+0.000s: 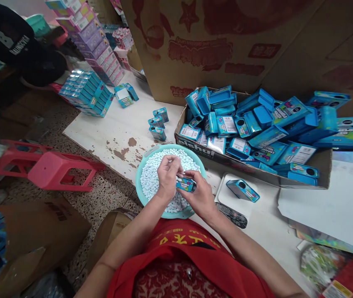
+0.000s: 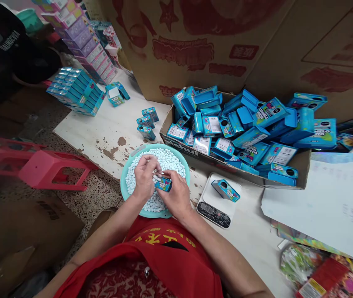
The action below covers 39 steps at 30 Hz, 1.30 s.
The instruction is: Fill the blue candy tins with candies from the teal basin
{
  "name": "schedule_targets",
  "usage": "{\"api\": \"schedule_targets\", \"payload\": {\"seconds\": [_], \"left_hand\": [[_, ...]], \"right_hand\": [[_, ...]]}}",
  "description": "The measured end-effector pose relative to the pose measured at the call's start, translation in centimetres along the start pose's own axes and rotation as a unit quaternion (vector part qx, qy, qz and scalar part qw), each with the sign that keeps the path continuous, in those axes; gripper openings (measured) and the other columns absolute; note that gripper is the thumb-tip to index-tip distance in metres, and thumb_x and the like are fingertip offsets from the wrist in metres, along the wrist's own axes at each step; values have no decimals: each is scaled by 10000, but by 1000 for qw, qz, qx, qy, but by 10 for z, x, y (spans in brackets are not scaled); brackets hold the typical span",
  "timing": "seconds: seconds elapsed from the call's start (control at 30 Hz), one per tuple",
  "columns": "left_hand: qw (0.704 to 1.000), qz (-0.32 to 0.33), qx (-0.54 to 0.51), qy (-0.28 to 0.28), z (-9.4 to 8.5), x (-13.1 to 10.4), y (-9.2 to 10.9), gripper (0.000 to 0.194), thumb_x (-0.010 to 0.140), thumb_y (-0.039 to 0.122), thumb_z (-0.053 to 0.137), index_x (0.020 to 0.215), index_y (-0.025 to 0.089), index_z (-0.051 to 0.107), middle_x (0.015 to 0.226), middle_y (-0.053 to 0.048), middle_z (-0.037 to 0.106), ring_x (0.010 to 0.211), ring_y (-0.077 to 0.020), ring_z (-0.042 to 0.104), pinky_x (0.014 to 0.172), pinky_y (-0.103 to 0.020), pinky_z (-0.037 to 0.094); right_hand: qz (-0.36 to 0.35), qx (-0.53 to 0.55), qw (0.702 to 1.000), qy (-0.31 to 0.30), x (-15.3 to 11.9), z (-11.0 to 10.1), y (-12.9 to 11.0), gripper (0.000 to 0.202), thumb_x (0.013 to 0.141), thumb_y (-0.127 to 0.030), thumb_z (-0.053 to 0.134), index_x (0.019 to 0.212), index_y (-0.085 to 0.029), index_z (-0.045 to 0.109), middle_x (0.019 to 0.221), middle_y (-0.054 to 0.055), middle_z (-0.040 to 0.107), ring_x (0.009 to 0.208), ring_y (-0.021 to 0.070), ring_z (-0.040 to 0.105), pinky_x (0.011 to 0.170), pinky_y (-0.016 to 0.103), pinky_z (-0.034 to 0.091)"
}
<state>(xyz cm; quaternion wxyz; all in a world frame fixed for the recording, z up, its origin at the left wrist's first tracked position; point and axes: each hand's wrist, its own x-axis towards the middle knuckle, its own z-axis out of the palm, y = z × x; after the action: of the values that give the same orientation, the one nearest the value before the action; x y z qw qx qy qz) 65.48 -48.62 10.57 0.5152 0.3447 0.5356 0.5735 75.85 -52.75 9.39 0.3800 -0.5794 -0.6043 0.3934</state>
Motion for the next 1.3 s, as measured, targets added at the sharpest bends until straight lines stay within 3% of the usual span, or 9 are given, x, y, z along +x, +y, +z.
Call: {"api": "schedule_targets", "payload": {"seconds": [0.1, 0.17, 0.27, 0.4, 0.57, 0.67, 0.83, 1.07, 1.3], "left_hand": [[985, 89, 150, -19, -5, -1, -9, 170, 698, 315, 706, 793, 215, 606, 770, -4, 591, 765, -145, 549, 743, -275, 455], [967, 133, 209, -64, -9, -2, -17, 93, 722, 291, 676, 761, 221, 629, 811, -18, 605, 840, -169, 551, 821, -306, 438], [955, 136, 240, -107, -19, 1, -29, 92, 794, 282, 585, 742, 223, 633, 786, -19, 600, 805, -165, 553, 778, -297, 441], [941, 113, 305, -95, -36, 12, -45, 94, 806, 252, 550, 818, 232, 641, 895, -33, 625, 887, -181, 574, 808, -304, 444], [888, 144, 426, -98, -52, 25, -63, 154, 830, 301, 542, 931, 226, 630, 1022, -69, 636, 1033, -238, 550, 937, -381, 388], [868, 156, 452, -135, -50, 27, -79, 226, 849, 368, 529, 992, 219, 619, 1035, -86, 637, 1027, -252, 550, 929, -392, 384], [833, 179, 507, -130, -40, 26, -99, 253, 855, 354, 529, 1052, 215, 605, 1134, -102, 606, 1093, -267, 509, 960, -407, 355], [760, 156, 601, -193, -43, 33, -93, 268, 894, 319, 467, 1111, 206, 578, 1114, -84, 591, 1050, -237, 501, 927, -375, 367], [696, 140, 677, -194, -35, 33, -91, 320, 856, 441, 510, 1024, 183, 600, 1032, -113, 584, 995, -274, 490, 859, -393, 383]], "right_hand": [[11, 5, 1000, 9, 1, -2, 2, 438, 681, -213, 636, 1091, -236, 484, 1033, 46, 666, 985, 246, 633, 837, 389, 492], [22, 14, 999, 31, 2, -5, 5, 459, 673, -222, 635, 1104, -232, 479, 1044, 54, 662, 965, 240, 641, 836, 385, 497], [46, 37, 998, 38, 1, -9, 12, 469, 678, -269, 660, 1108, -229, 479, 1044, 63, 662, 954, 244, 644, 832, 399, 506], [56, 55, 996, 39, -5, -17, 20, 406, 692, -322, 706, 1043, -231, 522, 1023, 63, 660, 967, 251, 634, 843, 408, 506], [15, 81, 996, 45, -18, -28, 29, 308, 723, -272, 704, 999, -238, 571, 1004, 38, 649, 968, 220, 615, 858, 373, 502], [31, 110, 991, 64, -27, -30, 34, 292, 718, -265, 711, 979, -240, 583, 986, 34, 642, 940, 214, 619, 827, 361, 518], [17, 150, 985, 81, -29, -22, 32, 267, 730, -263, 704, 960, -236, 571, 986, 40, 637, 954, 206, 617, 852, 357, 511], [11, 231, 969, 88, -14, -10, 35, 291, 701, -288, 738, 887, -232, 522, 1000, 55, 648, 1000, 217, 606, 875, 372, 492], [2, 243, 965, 104, -28, -27, 40, 295, 703, -254, 755, 868, -239, 511, 1004, 51, 642, 984, 212, 609, 837, 359, 495]]}}
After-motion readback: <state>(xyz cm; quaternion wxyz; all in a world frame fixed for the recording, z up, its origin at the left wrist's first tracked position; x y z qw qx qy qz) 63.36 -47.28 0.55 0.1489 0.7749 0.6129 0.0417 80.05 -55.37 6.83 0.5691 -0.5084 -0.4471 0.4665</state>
